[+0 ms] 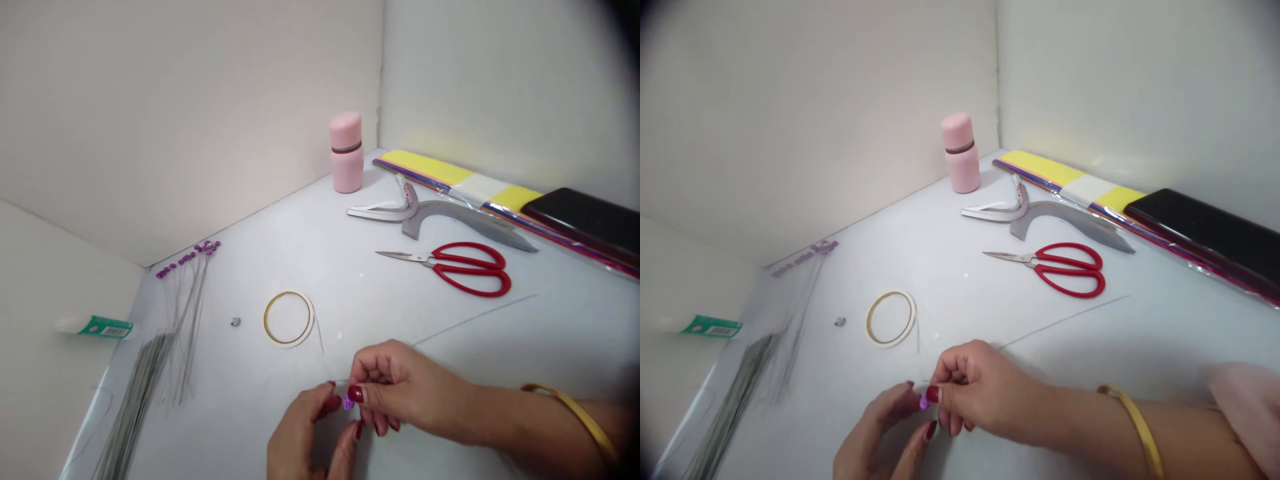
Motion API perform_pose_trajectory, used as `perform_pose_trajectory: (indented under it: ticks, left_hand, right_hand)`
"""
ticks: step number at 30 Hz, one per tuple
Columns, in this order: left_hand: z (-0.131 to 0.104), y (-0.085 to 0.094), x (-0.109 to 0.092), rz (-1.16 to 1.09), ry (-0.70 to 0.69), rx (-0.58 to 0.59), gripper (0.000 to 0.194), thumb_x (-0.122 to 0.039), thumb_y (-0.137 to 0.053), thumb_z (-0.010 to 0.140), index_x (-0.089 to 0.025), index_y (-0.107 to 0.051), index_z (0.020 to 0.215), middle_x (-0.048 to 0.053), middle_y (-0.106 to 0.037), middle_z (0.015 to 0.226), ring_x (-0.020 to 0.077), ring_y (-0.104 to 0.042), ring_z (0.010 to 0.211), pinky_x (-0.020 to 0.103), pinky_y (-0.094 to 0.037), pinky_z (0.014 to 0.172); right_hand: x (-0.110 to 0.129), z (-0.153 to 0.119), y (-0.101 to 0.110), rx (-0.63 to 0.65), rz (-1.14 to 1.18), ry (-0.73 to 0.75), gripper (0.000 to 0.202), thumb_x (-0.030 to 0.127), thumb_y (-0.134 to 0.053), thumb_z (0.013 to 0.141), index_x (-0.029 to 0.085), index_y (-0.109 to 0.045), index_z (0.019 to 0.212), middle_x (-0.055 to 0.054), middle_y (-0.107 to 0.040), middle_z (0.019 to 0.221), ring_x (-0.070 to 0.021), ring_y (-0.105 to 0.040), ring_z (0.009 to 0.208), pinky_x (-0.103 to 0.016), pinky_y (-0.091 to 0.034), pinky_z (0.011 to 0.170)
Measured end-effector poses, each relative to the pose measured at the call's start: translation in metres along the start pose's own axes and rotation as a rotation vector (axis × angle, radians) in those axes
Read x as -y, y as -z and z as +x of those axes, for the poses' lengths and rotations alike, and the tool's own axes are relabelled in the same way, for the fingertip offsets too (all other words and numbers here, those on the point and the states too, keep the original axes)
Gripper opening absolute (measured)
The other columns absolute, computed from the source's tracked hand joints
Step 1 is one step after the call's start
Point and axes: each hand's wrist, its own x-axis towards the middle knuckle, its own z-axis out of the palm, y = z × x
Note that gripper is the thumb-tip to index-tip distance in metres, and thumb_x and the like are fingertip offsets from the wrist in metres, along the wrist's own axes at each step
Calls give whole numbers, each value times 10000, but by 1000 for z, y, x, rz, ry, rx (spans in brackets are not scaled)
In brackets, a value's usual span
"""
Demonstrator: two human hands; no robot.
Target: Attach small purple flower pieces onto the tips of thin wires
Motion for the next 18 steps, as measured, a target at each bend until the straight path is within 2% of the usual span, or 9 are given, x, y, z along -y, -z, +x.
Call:
perform_pose_trajectory:
  ticks: [2,4,9,18]
  left_hand:
    - [0,-2,3,-85,-25,-4,202,-299,-513,816,-244,-598,991,26,-701,803,134,-655,676,202,-511,628]
    - [1,-2,6,-197,-44,45,186,-255,-493,836,-261,-629,962,19,-706,809,129,-652,706,197,-507,644]
    - [5,2,10,-343,44,121,181,-253,-530,816,-246,-673,927,34,-720,784,138,-652,683,204,-511,615]
    - [4,-1,8,-327,68,70,187,-299,-572,776,-245,-689,912,35,-726,772,147,-657,686,209,-521,636]
  right_hand:
    - [1,1,0,22,82,-45,174,296,-585,740,144,-510,702,23,-559,559,-71,-496,460,-168,-352,435]
    - [2,1,-1,37,99,-50,232,350,-600,731,142,-507,686,24,-559,551,-67,-493,445,-166,-341,425]
    - [3,-1,-4,65,78,-33,307,432,-574,748,136,-518,687,21,-560,561,-64,-487,434,-175,-337,428]
    - [-1,-1,-2,63,66,11,236,347,-556,780,130,-517,694,27,-556,555,-45,-483,433,-139,-339,408]
